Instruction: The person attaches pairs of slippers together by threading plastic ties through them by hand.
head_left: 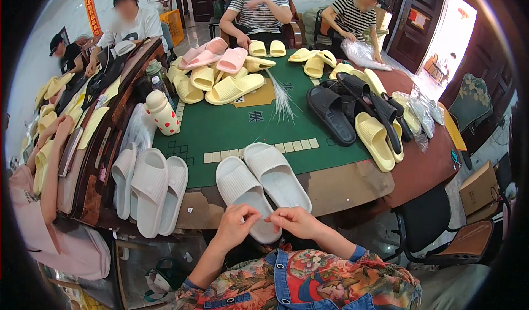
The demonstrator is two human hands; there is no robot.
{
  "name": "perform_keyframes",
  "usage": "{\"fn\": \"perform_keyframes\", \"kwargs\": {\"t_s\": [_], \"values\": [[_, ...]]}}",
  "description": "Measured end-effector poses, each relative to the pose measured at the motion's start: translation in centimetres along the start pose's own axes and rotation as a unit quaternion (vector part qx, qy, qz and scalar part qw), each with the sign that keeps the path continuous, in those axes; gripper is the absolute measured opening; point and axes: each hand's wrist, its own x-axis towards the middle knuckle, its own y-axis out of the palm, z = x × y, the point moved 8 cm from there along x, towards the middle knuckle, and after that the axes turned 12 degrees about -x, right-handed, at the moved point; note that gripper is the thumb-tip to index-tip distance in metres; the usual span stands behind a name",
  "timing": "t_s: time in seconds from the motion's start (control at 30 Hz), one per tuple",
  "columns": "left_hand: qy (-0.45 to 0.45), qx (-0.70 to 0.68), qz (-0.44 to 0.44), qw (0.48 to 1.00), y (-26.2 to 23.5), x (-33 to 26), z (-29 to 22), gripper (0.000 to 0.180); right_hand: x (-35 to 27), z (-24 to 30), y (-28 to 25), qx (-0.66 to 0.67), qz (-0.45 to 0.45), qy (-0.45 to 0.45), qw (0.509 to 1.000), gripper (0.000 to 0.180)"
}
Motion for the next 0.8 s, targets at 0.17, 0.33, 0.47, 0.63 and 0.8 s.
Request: {"fn": "perform_keyframes", "kwargs": {"t_s": [0.17,0.33,0.47,0.63,0.8], "values": [[-0.117,-0.057,-0.083,0.988,-1.8,-1.2,3.9,0.014,-1.5,-2.2,0.6,0.045,0.057,0.096,0.993,0.018],[-0.061,-0.005,-0.219,0.974,-6.9,1.4,5.7,0.014,-0.8,-0.9,-2.2,-0.185,-0.062,0.089,0.977,0.020],[-0.012,0.078,-0.230,0.970,-9.2,4.5,8.2,0.019,0.5,-0.9,-2.6,-0.277,-0.113,0.087,0.950,0.021],[-0.080,0.071,-0.204,0.973,-8.7,6.0,12.2,0.021,2.4,-2.1,-0.7,-0.296,-0.102,0.082,0.946,0.022],[-0.137,0.076,-0.171,0.973,-7.5,6.7,14.1,0.021,5.6,-3.2,1.1,-0.419,-0.091,0.102,0.898,0.024]]}}
